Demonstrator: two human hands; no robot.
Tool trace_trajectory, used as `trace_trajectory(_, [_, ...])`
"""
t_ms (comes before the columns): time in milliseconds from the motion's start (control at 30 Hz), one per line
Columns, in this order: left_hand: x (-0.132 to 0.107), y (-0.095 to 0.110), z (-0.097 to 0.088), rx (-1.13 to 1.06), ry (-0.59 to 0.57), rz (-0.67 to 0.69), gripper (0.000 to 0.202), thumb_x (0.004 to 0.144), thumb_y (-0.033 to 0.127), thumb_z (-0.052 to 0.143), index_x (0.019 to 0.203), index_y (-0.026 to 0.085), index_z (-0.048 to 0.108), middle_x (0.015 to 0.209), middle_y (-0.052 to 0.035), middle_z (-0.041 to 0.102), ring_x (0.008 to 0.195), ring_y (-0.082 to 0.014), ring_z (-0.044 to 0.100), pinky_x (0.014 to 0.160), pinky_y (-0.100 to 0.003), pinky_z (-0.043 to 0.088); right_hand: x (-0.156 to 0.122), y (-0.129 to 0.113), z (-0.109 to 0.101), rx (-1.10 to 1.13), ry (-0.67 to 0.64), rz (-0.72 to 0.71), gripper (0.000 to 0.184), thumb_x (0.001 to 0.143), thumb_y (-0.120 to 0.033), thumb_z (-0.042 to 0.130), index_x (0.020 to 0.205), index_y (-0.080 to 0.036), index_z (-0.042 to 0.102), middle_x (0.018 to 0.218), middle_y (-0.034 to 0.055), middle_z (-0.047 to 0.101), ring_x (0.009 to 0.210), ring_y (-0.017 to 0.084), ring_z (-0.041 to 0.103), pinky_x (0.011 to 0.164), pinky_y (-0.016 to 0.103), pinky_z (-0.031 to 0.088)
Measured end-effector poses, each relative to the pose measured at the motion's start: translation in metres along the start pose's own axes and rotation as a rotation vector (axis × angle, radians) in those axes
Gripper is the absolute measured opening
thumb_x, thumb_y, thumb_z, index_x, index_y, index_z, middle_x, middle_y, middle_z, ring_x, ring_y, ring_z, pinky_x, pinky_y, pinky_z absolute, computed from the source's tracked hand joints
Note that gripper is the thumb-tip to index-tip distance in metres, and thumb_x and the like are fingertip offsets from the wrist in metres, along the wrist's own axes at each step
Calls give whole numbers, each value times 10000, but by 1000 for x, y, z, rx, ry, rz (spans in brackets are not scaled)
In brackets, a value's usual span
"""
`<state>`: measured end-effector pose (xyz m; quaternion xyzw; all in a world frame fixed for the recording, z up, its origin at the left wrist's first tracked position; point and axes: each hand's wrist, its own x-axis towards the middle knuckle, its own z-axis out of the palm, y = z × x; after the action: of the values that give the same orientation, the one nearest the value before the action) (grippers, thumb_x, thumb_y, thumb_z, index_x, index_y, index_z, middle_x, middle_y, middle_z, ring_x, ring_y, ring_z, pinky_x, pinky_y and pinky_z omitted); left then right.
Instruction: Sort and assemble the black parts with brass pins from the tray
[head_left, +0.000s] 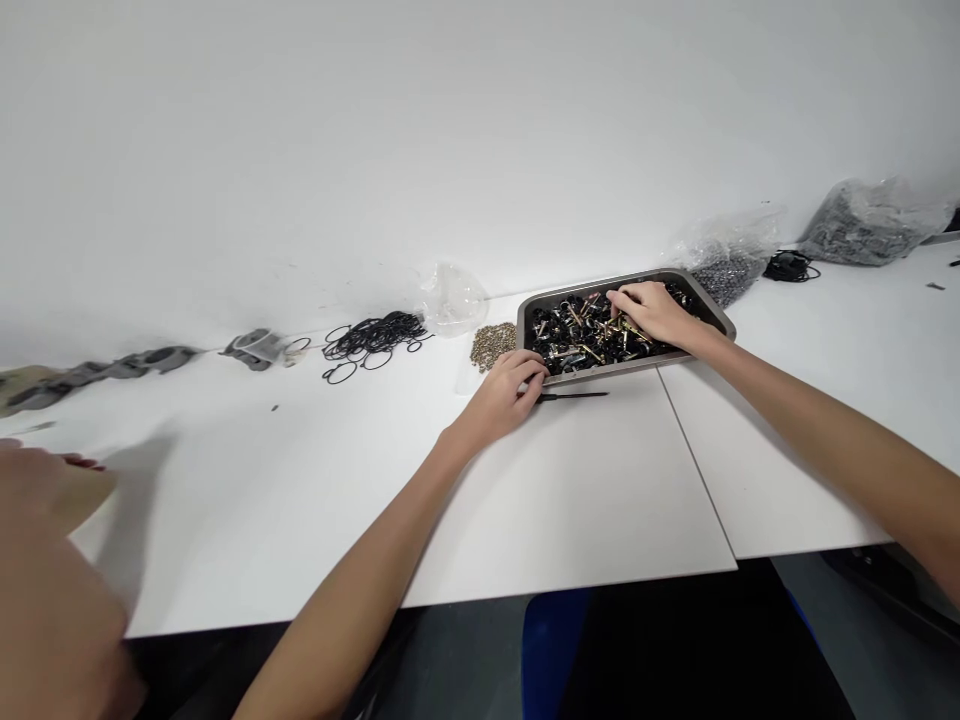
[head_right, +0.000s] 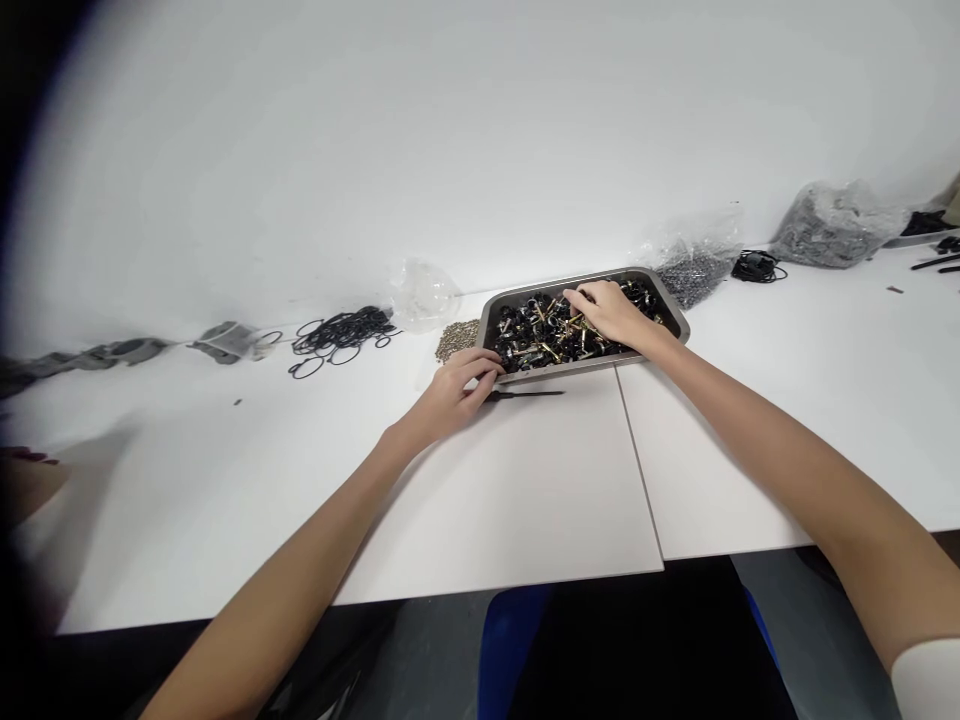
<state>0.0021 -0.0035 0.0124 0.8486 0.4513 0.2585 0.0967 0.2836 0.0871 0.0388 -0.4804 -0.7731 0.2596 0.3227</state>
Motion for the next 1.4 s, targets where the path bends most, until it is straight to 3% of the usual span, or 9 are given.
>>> trace_trajectory(133, [1,-1,1,0,13,26,331,1012,296,402,953,177,706,1137,-121,706,1096,-249,637,1020,-433,511,0,0,-1,-115,23,9,387,1035,-413,468,773,-173,622,619,13,556,591,144,494,672,295,336])
trace_trajectory(367, [2,-2,3,-18,23,41,328,1011,286,405,943,176,706,1115,-120,713,1066,-243,635,1021,-434,500,1,1,-2,-252,88,32,334,1038,-440,380,1070,-206,616,782,59,634,736,217,562,752,337,370])
trace_trajectory(533, [3,-3,4,-41,27,60,313,1005,283,415,934,179,702,1102,-123,717,1044,-245,641,1016,-442,505,7,19,3,-211,110,-96,267,1005,-377,407,1077,-201,594,1179,138,659,1095,271,603,964,407,439])
trace_trajectory(733, [1,-4,6,-85,70,60,265,992,265,449,996,183,701,1124,-123,713,1081,-245,652,1012,-445,515,7,18,1,-253,151,-229,243,995,-333,461,1151,-227,613,1199,124,639,1194,297,574,1091,510,422])
trace_trajectory(833, [1,1,3,-232,166,50,220,968,262,515,1091,193,683,1158,-111,711,1093,-226,659,991,-416,531,-1,-10,4,-215,89,-306,264,980,-320,524,1215,-233,608,1256,116,652,1229,309,573,1109,535,422])
trace_trajectory(933, [3,13,-5,-539,263,-28,224,940,326,618,1122,205,664,1114,-91,731,1030,-203,687,954,-380,550,-16,-47,18,-127,-52,-386,328,969,-306,554,1290,-245,590,1332,93,645,1262,292,579,1105,500,453])
trace_trajectory(1067, [5,27,-12,-1013,264,-179,386,831,448,782,1067,209,592,986,-54,745,829,-178,727,816,-363,602,-36,-79,40,-91,-125,-491,374,969,-263,531,1340,-235,569,1354,83,642,1295,283,565,1131,492,443])
trace_trajectory(1233, [7,31,-7,-1243,239,-330,585,642,445,935,1017,200,558,825,21,715,666,-161,721,724,-373,633,-42,-79,51,-68,-141,-511,433,956,-237,553,1388,-255,562,1378,81,631,1324,287,551,1148,496,438])
trace_trajectory(1400, [7,29,-1,-1263,226,-398,570,582,387,968,920,190,554,741,37,688,617,-147,698,661,-341,622,-40,-73,52,-49,-231,-516,485,961,-277,575,1444,-265,539,1422,90,607,1332,290,546,1131,484,448])
